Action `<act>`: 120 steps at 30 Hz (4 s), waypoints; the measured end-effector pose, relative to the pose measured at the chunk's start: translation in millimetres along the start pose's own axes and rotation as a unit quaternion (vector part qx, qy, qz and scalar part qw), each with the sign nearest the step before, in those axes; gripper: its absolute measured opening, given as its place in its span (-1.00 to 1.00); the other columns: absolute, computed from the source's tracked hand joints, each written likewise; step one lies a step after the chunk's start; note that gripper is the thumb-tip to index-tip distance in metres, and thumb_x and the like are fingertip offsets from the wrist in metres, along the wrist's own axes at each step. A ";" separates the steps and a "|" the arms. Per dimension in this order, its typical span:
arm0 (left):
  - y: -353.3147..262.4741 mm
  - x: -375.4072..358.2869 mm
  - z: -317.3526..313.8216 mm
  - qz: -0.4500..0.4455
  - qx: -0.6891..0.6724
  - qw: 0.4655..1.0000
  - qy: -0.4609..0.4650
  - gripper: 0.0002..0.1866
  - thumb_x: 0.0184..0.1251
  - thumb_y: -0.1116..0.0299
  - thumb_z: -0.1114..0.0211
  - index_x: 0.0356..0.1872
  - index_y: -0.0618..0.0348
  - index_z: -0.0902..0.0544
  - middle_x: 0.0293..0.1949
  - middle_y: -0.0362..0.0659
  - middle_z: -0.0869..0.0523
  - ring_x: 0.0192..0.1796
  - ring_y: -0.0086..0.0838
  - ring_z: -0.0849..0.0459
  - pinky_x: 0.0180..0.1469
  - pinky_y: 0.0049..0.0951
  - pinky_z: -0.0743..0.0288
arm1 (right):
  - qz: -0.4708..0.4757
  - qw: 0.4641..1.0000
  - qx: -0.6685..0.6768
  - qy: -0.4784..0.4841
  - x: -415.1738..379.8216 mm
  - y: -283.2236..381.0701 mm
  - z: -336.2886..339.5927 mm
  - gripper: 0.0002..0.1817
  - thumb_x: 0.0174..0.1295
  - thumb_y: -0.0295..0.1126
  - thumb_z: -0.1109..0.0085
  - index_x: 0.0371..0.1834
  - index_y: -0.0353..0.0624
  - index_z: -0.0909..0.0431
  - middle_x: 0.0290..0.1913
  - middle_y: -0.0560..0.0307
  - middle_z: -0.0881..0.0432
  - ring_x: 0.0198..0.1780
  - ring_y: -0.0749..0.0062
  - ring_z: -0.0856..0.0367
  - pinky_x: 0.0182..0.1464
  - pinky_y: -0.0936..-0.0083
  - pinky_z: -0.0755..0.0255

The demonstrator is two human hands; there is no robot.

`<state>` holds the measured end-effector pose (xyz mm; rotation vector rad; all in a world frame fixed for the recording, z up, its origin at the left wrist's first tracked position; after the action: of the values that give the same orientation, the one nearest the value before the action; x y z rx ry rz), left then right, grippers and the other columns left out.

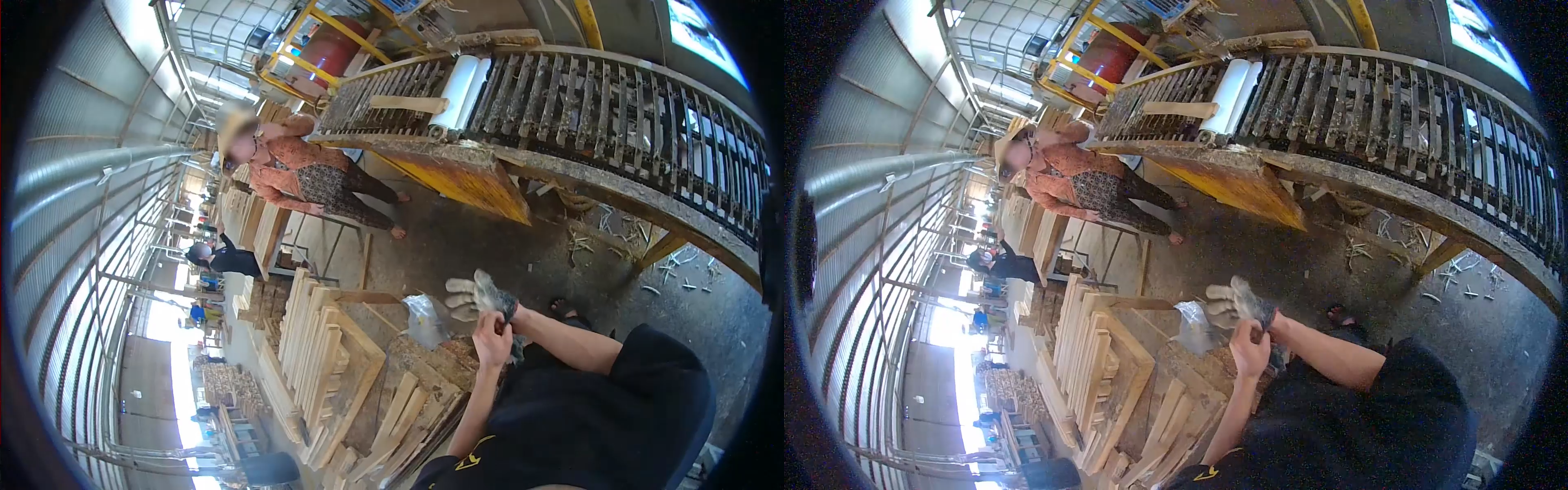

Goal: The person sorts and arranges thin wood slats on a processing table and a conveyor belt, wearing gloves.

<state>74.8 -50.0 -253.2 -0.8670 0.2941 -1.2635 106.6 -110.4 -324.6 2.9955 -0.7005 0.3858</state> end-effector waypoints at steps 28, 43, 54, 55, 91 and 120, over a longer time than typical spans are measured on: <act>-20.9 127.8 29.6 -0.045 -0.172 0.981 -0.077 -0.65 0.36 0.20 -0.25 -0.12 0.36 -0.65 -0.24 0.04 -0.73 -0.18 -0.33 -0.71 -0.06 -0.34 -0.57 | 0.196 0.919 -0.199 0.278 64.7 134.1 -317.3 -0.12 0.39 0.44 0.16 0.45 -0.11 -0.35 0.07 -0.16 -0.67 -0.07 0.12 -0.71 -0.05 -0.06 -0.60; -54.6 93.3 17.7 -0.080 -0.096 0.989 -0.082 -0.79 0.34 0.35 -0.25 -0.20 0.30 -0.69 -0.44 0.07 -0.73 -0.45 0.02 -0.69 -0.28 -0.20 -0.58 | 0.193 0.839 0.147 0.486 13.6 147.7 -308.0 -0.17 0.27 0.46 -0.06 0.51 0.32 -0.26 0.23 0.16 -0.53 0.12 0.04 -0.56 0.18 -0.08 -0.33; 23.9 53.5 -8.1 -0.082 -0.295 0.950 -0.061 -0.53 0.38 0.34 -0.30 0.27 0.29 -0.52 0.14 0.03 -0.66 0.16 -0.16 -0.65 0.26 -0.20 -0.49 | 0.095 0.866 0.157 0.465 12.2 95.1 -322.2 -0.03 0.22 0.51 -0.02 0.62 0.40 0.04 0.66 0.13 -0.13 0.56 -0.24 -0.18 0.43 -0.27 -0.10; 27.7 47.0 -14.6 -0.086 -0.267 0.958 -0.051 -0.55 0.39 0.34 -0.28 0.25 0.28 -0.53 0.10 0.03 -0.67 0.12 -0.17 -0.66 0.23 -0.19 -0.50 | 0.098 0.868 0.147 0.463 11.9 93.4 -320.9 -0.05 0.23 0.50 -0.03 0.61 0.40 0.00 0.66 0.14 -0.14 0.57 -0.22 -0.18 0.44 -0.26 -0.09; 5.2 17.6 -0.1 -0.077 -0.224 0.971 -0.019 -0.60 0.43 0.34 -0.22 0.15 0.42 -0.50 0.10 0.07 -0.65 0.15 -0.19 -0.65 0.24 -0.19 -0.50 | 0.052 0.927 0.143 0.344 9.7 52.9 -346.8 -0.10 0.16 0.50 -0.13 0.52 0.39 -0.25 0.52 0.07 -0.28 0.50 -0.19 -0.20 0.48 -0.30 -0.10; 67.7 19.4 43.0 0.324 -0.487 0.810 -0.020 -0.66 0.59 0.29 -0.18 0.19 0.31 -0.59 0.11 -0.11 -0.72 0.13 -0.39 -0.70 0.21 -0.39 -0.55 | -0.119 0.744 -0.655 -0.053 -70.5 80.7 -28.3 -0.69 0.40 -0.34 -0.31 0.13 -0.23 -0.67 -0.04 0.17 -0.80 -0.04 0.57 -0.65 0.12 0.49 -0.56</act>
<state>156.0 -47.2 -267.7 -1.4810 1.1663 -0.3721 3.3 -149.7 -316.1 1.6779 -0.3073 -0.2479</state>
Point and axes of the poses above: each hand's wrist, its own x-axis towards the middle knuckle, its own z-axis out of the back of the hand, y = z × x, the point moved 10 cm from there along x, towards the middle knuckle
